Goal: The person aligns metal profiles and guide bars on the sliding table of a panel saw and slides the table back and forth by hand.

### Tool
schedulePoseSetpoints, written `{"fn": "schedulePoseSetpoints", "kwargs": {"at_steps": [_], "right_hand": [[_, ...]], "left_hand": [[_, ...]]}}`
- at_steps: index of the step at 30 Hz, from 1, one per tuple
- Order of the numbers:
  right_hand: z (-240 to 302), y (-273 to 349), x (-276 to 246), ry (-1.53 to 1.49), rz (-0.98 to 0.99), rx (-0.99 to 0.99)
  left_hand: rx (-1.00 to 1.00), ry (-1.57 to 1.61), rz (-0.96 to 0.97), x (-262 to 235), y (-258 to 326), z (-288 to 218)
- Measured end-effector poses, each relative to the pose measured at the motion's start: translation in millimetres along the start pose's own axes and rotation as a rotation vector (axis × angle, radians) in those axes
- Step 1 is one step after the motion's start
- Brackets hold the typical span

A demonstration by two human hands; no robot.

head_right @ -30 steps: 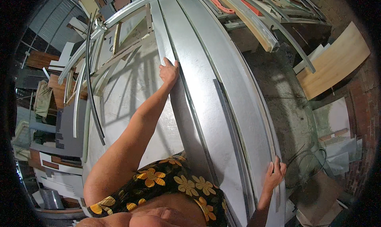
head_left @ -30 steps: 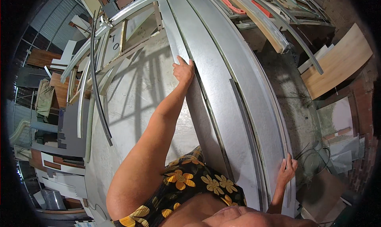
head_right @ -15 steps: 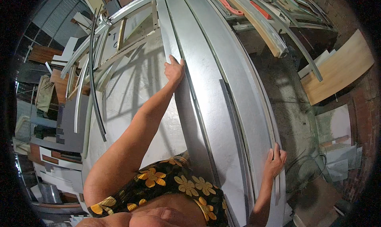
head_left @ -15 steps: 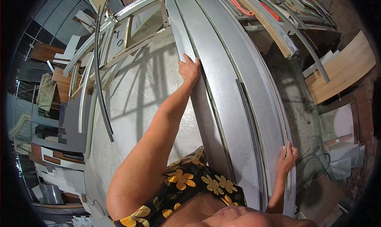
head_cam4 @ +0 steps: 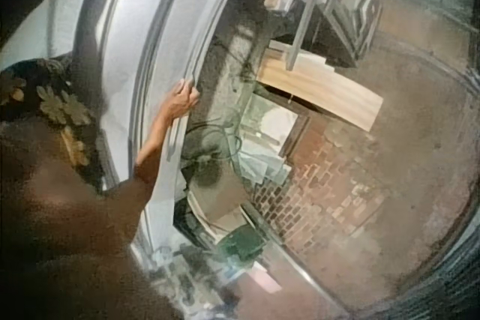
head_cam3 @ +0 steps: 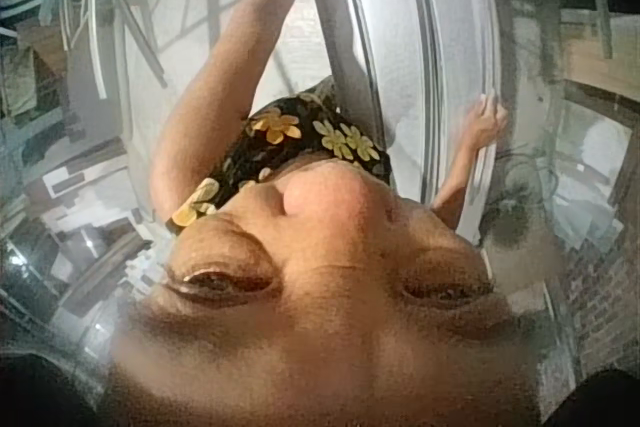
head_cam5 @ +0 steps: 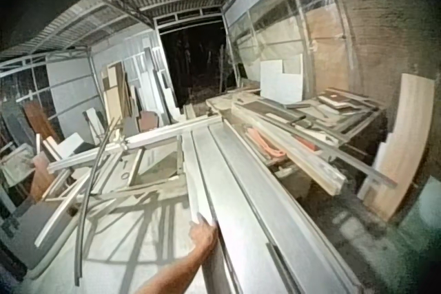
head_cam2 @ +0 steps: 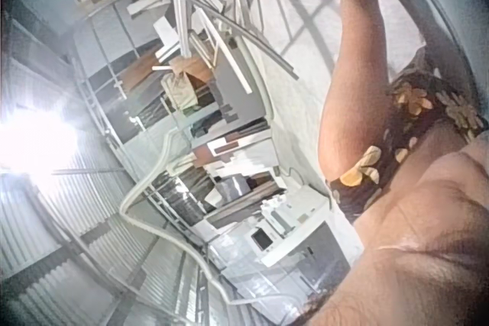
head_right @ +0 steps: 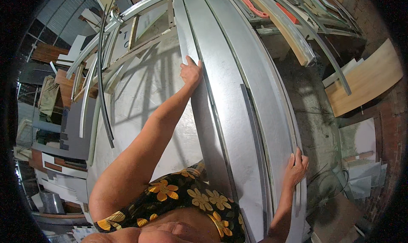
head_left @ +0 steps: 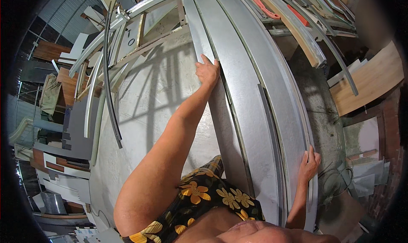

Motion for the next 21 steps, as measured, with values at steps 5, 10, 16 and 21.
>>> {"fn": "schedulePoseSetpoints", "kwargs": {"at_steps": [5, 10, 16, 21], "right_hand": [[5.1, -11.4, 2.3, -0.019, 0.0, 0.008], [11.2, -15.0, 6.8, -0.033, 0.0, 0.021], [13.5, -19.6, 9.1, -0.035, -0.013, 0.038], [27.7, -27.3, 7.3, -0.06, -0.05, -0.025]], "left_hand": [[0.04, 0.028, -0.011, 2.5, -6.2, -2.6], [0.004, 0.02, -0.023, 1.9, -12.6, -0.9], [0.028, 0.012, -0.072, 7.2, -23.2, -2.4], [0.047, 0.036, -0.107, 0.0, -29.1, -2.2]]}}
Point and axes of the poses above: each hand's wrist, its own y-axis away from the middle knuckle, its own x-axis out of the palm, z = x × y, the point moved 9 cm from there along -y, towards the middle knuckle, and after that the axes turned 3 degrees about y, right-handed, at the moved point
